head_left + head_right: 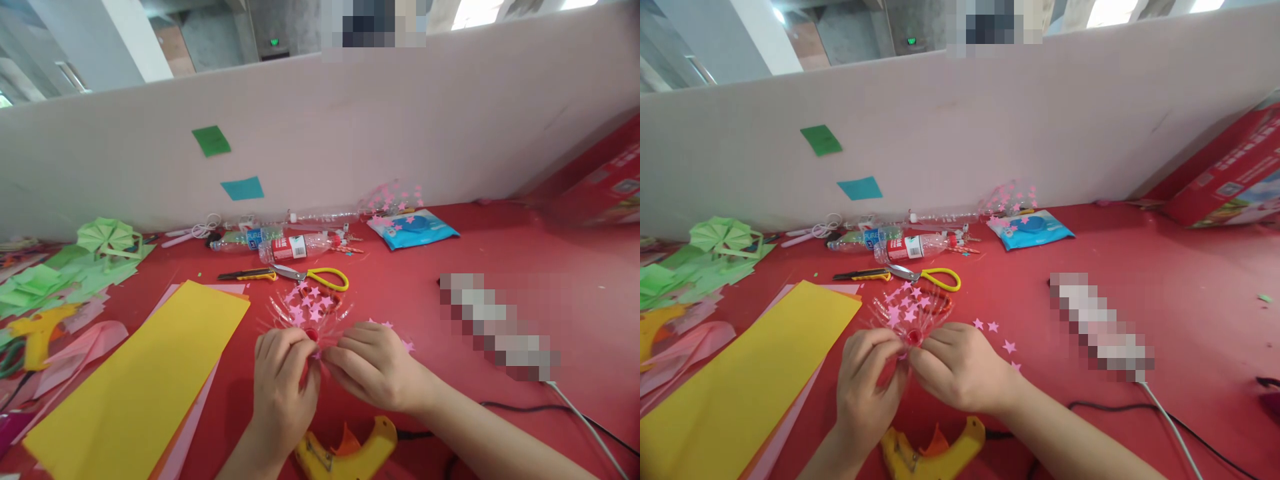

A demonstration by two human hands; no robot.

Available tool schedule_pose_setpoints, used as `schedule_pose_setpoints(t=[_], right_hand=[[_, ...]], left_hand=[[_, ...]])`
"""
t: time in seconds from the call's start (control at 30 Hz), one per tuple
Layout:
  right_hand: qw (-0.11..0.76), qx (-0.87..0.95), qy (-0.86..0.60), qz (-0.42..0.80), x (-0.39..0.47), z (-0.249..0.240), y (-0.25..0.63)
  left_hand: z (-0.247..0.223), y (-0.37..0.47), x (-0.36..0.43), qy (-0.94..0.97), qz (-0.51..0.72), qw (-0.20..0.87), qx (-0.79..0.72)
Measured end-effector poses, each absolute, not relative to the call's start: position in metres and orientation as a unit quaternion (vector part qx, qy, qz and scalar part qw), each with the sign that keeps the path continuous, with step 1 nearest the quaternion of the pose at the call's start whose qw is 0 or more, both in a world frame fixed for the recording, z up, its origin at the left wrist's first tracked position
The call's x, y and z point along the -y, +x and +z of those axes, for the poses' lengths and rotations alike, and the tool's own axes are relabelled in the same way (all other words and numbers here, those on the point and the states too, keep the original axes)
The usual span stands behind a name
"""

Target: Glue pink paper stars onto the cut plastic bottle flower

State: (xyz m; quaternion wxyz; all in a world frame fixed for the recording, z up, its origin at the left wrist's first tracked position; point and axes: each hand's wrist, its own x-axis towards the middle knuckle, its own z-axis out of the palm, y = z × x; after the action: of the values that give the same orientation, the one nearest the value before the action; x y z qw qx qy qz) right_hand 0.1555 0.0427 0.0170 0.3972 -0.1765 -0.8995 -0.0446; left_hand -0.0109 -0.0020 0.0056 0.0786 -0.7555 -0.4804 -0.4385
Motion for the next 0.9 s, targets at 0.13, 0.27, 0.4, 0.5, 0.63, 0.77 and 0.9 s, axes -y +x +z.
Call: schedule_pose_setpoints(t=[0.13,0.27,0.4,0.5,0.63,0.77,0.9], right_hand=[[0.402,0.898,-0.177,-0.035,-0.0433,0.0159,0.1543],[0.404,0.896,-0.185,-0.018,-0.0437,0.0126,0.1544],[0.404,0.894,-0.192,0.001,-0.0445,0.0104,0.1547],[0.408,0.892,-0.193,0.007,-0.0452,0.011,0.1546],[0.408,0.892,-0.195,0.016,-0.046,0.0116,0.1543],[0.408,0.888,-0.208,0.048,-0.0461,0.0106,0.1534],[0.414,0.872,-0.238,0.107,-0.0455,0.0097,0.1523]], left_hand=[[0.0047,-0.0108,0.0014,-0.757,-0.437,0.077,0.48],[0.0045,-0.0099,-0.0003,-0.758,-0.436,0.077,0.479],[0.0046,-0.0099,-0.0011,-0.759,-0.439,0.081,0.474],[0.0042,-0.0107,-0.0013,-0.759,-0.441,0.084,0.472],[0.0035,-0.0115,-0.0015,-0.762,-0.438,0.075,0.471],[0.0025,-0.0112,-0.0009,-0.763,-0.434,0.066,0.474],[0.0021,-0.0113,-0.0007,-0.762,-0.434,0.057,0.477]])
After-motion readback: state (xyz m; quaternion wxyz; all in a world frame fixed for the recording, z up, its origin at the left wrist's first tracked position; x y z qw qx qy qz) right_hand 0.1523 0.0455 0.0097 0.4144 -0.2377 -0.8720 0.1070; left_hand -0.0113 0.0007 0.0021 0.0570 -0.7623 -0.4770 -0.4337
